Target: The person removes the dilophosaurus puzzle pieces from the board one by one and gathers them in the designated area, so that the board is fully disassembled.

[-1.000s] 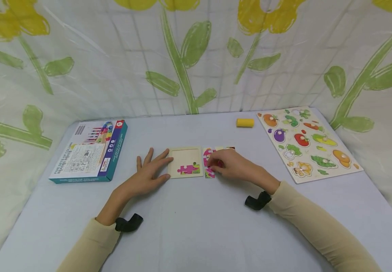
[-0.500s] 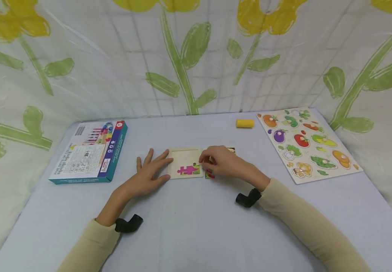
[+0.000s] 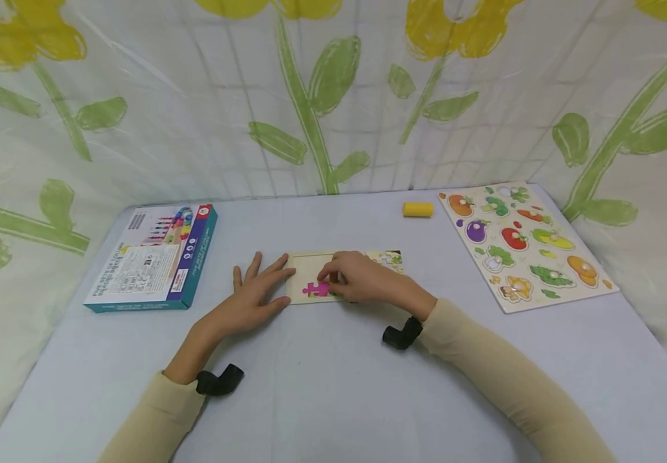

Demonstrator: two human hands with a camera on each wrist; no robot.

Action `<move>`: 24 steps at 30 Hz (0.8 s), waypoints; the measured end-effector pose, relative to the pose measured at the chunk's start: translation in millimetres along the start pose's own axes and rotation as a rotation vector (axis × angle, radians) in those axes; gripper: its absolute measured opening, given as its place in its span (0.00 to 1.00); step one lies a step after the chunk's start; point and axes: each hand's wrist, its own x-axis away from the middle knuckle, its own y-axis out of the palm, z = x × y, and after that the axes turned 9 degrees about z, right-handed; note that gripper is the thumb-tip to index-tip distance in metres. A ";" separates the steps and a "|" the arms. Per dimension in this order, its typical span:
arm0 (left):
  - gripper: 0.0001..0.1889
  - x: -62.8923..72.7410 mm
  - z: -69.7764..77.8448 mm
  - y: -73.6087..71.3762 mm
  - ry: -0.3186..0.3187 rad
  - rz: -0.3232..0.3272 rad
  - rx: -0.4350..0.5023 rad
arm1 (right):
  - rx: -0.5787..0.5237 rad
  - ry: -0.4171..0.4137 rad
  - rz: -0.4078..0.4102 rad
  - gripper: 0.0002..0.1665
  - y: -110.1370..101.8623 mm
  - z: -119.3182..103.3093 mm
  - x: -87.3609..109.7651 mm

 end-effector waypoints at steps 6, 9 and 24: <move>0.30 -0.4 1.4 -1.7 0.004 0.003 -0.003 | -0.046 0.024 -0.031 0.13 -3.5 -0.9 -0.7; 0.31 -0.1 2.2 -2.4 0.003 0.004 -0.004 | -0.060 0.036 -0.034 0.13 -4.0 -1.2 -0.2; 0.30 0.7 2.7 -2.0 0.002 0.003 0.011 | -0.078 0.051 -0.012 0.12 -1.8 -2.6 1.7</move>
